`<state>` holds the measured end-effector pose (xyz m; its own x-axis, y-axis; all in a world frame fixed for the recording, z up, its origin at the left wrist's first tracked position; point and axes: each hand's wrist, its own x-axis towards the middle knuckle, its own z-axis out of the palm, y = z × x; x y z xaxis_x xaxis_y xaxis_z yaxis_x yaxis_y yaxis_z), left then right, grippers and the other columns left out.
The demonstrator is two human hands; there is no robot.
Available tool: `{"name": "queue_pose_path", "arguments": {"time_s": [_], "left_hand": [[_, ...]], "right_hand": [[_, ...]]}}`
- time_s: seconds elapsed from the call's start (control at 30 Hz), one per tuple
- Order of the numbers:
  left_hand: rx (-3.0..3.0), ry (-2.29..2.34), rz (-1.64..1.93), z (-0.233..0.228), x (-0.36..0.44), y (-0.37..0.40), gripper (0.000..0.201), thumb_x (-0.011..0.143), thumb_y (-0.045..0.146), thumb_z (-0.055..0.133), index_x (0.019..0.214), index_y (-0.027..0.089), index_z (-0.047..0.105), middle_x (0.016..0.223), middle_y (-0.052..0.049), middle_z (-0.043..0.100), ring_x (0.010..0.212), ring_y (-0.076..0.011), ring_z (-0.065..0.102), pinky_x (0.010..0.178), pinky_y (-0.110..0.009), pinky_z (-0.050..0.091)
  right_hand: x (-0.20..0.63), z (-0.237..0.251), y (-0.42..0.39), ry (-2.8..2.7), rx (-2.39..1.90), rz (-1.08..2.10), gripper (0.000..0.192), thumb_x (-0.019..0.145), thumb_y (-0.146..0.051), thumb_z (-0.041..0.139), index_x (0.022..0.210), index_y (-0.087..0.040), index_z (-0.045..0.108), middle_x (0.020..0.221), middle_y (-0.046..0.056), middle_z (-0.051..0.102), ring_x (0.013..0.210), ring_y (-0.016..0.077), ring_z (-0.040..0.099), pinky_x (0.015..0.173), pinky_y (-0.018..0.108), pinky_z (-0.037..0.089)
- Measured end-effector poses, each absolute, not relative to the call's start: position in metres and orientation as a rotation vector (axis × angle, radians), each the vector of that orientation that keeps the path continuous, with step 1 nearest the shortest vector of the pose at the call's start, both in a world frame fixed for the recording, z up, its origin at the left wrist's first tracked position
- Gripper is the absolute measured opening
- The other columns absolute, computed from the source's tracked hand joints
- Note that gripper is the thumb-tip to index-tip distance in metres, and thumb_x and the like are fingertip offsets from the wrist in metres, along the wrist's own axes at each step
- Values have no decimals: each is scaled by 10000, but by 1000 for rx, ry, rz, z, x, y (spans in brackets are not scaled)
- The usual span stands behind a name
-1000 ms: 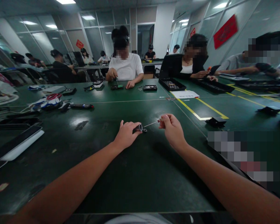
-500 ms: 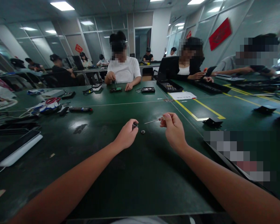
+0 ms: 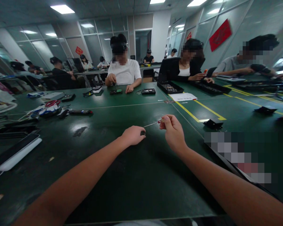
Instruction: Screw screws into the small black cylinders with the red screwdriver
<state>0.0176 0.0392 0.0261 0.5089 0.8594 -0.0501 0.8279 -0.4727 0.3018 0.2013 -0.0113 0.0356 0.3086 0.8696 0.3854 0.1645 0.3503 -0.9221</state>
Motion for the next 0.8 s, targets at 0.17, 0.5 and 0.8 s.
{"name": "queue_pose_path", "arguments": {"time_s": [0.17, 0.5, 0.8], "left_hand": [[2454, 1429, 105, 32, 16, 32, 249, 880, 388, 645, 1038, 207, 713, 1006, -89, 737, 900, -255, 690, 773, -338, 518], [2328, 1444, 276, 36, -12, 20, 207, 828, 374, 640, 954, 234, 723, 978, -65, 723, 869, -249, 673, 686, -325, 492], [1664, 1277, 431, 41, -68, 17, 313, 836, 388, 625, 1054, 192, 736, 890, -45, 675, 586, -108, 529, 540, -229, 388]], "right_hand": [[200, 38, -14, -1186, -1114, 643, 227, 950, -451, 507, 929, -242, 593, 779, 6, 621, 710, 176, 590, 708, 346, 483], [203, 36, -14, -1207, -1109, 648, 235, 962, -457, 501, 947, -246, 603, 797, 9, 625, 728, 181, 596, 721, 352, 489], [203, 33, -11, -1199, -1113, 679, 231, 954, -451, 511, 941, -239, 602, 794, 9, 623, 724, 177, 593, 715, 352, 493]]}}
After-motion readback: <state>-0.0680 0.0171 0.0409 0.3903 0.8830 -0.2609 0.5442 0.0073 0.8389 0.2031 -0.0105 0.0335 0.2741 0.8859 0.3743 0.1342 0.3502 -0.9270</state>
